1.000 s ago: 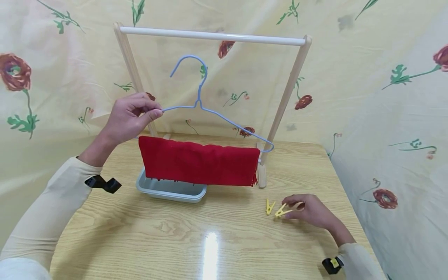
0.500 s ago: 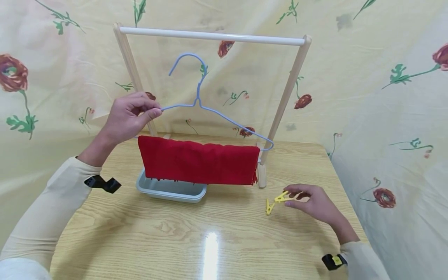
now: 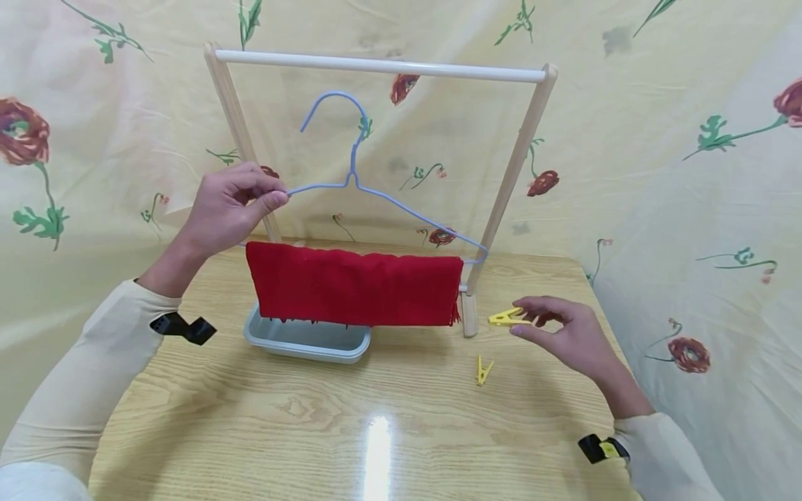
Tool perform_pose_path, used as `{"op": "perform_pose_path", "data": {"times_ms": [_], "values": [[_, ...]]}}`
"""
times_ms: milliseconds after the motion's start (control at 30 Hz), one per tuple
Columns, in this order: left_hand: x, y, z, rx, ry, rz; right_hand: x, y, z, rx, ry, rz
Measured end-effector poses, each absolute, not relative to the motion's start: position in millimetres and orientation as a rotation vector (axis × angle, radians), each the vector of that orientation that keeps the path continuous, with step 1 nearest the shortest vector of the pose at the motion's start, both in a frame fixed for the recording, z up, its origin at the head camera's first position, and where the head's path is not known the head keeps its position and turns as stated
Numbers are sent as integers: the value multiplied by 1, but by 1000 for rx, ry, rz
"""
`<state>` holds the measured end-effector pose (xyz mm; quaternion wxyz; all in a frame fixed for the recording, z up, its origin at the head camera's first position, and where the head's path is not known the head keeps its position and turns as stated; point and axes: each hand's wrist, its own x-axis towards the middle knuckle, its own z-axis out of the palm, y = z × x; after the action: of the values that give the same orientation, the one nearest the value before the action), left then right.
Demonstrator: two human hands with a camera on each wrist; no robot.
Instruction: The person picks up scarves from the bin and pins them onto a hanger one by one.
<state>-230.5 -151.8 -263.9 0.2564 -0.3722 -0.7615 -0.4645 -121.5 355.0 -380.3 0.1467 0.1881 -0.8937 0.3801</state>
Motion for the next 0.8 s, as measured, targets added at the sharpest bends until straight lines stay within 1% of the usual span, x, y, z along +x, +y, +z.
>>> {"op": "perform_pose_path", "data": {"times_ms": [600, 800], "values": [[-234, -150, -262, -971, -2116, -1259, -135, 315, -331, 702, -2352, 1202], [-234, -150, -263, -975, -2116, -1259, -140, 295, -316, 788, -2278, 1420]]}}
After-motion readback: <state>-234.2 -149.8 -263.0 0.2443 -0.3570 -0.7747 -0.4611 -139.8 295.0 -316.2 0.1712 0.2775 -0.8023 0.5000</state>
